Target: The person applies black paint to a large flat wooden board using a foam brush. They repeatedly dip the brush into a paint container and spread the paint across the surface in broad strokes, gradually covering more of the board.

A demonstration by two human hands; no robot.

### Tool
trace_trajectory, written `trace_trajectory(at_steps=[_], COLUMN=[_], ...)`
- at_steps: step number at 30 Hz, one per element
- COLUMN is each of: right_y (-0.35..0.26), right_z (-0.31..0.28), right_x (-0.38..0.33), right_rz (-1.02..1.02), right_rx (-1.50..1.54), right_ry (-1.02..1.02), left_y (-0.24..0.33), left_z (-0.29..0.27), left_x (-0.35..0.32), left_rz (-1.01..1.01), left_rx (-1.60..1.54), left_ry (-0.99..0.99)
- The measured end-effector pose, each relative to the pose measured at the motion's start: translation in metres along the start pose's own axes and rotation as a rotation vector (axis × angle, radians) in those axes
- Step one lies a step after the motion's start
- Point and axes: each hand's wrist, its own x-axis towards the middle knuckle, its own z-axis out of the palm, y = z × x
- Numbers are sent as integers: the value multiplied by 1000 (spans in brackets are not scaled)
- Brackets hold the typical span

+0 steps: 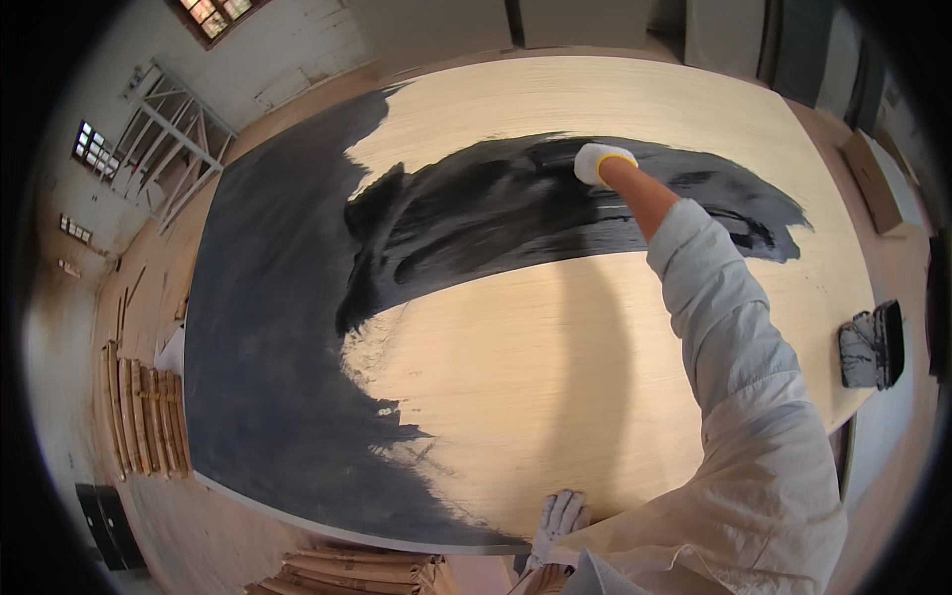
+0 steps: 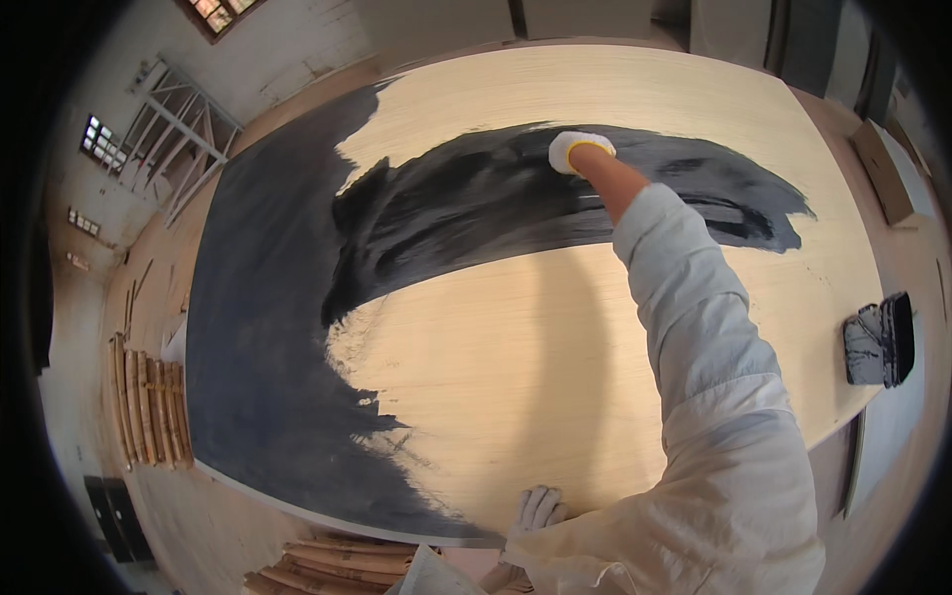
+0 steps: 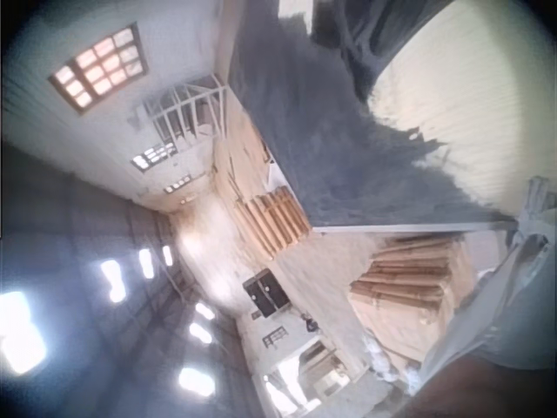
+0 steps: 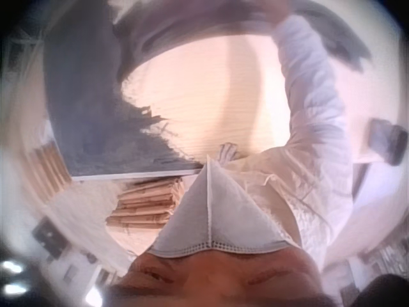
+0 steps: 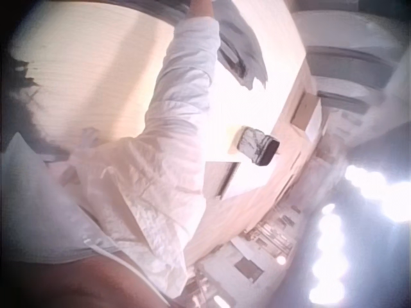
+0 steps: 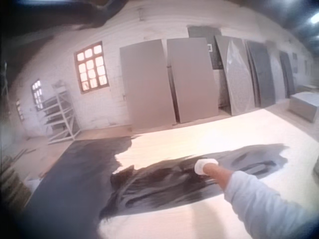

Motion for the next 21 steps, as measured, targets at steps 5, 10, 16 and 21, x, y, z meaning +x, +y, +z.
trace_trajectory(at_steps=[5,10,16,21], right_y=[51,206,84,98], right_z=[61,74,89,37], right_x=[-147,-181,-171,-154], right_rz=[-38,360,202,120], right_rx=[-5,123,179,172], right_ry=[130,228,220,62], left_y=[-3,-4,-4,-3], left_z=[4,13,13,14], left_x=[6,6,5,8], left_rz=[-1,28,70,104], left_rx=[-2,6,87,119], left_ry=[26,-35,79,138])
